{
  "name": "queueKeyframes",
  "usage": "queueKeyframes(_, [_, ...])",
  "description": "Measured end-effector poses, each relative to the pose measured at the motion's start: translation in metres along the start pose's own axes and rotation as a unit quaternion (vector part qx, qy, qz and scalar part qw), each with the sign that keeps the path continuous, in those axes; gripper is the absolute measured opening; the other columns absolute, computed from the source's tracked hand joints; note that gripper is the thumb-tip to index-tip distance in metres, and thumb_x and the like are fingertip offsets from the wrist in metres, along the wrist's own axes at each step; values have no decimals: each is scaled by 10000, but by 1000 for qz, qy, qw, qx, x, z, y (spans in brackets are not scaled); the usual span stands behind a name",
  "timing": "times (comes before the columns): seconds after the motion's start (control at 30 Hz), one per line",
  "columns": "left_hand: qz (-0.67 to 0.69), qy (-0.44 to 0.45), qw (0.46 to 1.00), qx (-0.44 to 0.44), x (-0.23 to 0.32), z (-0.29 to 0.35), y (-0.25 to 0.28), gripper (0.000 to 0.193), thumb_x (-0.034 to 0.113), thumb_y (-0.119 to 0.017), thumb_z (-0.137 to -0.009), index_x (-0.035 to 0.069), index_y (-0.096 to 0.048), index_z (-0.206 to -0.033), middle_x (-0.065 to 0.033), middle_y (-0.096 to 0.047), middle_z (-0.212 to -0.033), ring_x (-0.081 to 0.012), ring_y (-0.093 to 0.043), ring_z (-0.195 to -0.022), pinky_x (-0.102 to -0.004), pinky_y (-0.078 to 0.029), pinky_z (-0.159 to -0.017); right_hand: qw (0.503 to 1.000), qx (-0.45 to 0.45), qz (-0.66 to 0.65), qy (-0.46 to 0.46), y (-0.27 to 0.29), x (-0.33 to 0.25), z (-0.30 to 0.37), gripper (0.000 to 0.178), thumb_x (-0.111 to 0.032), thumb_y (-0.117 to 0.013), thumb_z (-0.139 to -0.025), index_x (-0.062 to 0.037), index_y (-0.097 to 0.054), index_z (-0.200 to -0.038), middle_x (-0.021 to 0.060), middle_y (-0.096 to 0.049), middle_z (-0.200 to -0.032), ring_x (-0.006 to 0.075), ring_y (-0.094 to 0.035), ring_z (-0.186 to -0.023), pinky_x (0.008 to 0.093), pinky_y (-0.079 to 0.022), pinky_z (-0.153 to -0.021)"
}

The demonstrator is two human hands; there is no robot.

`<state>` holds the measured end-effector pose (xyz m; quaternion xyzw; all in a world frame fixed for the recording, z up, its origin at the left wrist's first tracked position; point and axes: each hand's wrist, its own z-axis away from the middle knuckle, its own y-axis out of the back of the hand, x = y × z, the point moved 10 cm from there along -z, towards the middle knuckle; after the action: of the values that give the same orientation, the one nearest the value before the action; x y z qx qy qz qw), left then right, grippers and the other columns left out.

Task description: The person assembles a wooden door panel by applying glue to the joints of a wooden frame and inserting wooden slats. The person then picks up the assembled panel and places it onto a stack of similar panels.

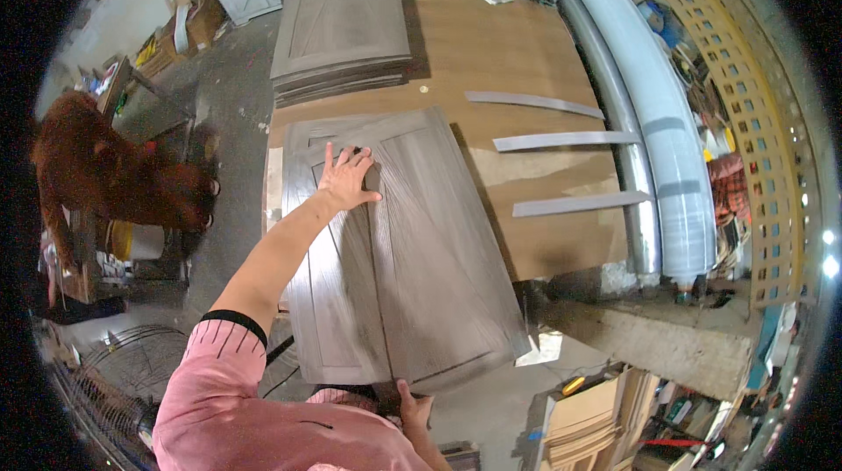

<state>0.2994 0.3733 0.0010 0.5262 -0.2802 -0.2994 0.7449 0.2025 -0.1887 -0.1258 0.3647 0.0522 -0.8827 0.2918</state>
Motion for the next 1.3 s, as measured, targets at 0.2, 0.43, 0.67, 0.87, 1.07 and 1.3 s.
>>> queueKeyframes(0.2, [22,-11,999,31,-11,-8,-3,841,597,-743,-776,132,-486,-1429,-38,-403,-1553,-294,-247,-1498,-646,-50,-1221,995,37,-90,-14,-12,-46,25,880,-196,-822,-848,6,-262,-1496,202,-446,-1461,310,-461,-1312,397,-356,-1105])
queueKeyframes(0.43, [63,34,990,120,-50,-49,14,967,554,-831,-702,176,-410,-1486,-146,-373,-1532,-379,-240,-1486,-651,-130,-1203,996,51,-71,-33,-5,-30,20,809,-178,-807,-854,-32,-308,-1474,153,-515,-1375,294,-519,-1228,405,-444,-1017])
queueKeyframes(0.67, [139,61,987,-41,-86,-78,2,1015,516,-852,-690,159,-386,-1518,-139,-374,-1543,-385,-290,-1464,-599,-280,-1161,982,65,-50,-169,-12,-17,24,757,-218,-803,-866,-160,-350,-1470,113,-558,-1338,277,-566,-1187,471,-550,-746])
queueKeyframes(0.87, [147,88,982,-81,-85,-102,-5,905,440,-884,-669,113,-480,-1409,-185,-459,-1447,-409,-387,-1377,-506,-374,-1127,994,38,-3,-106,4,11,11,841,-231,-804,-868,-165,-266,-1512,102,-514,-1381,287,-579,-1153,435,-543,-691])
queueKeyframes(1.07, [169,94,978,-72,-79,-92,4,899,427,-885,-671,100,-473,-1400,-209,-463,-1429,-421,-382,-1378,-490,-386,-1124,993,68,37,-93,11,3,18,873,-321,-834,-837,-167,-292,-1504,84,-547,-1308,235,-601,-987,343,-474,-570])
queueKeyframes(1.3, [149,122,978,-81,-64,-83,-1,920,595,-768,-760,89,-428,-1449,-194,-402,-1462,-391,-324,-1414,-572,-341,-1105,986,70,48,-141,13,17,19,880,-342,-844,-824,-144,-311,-1496,82,-578,-1241,184,-590,-922,301,-465,-566])
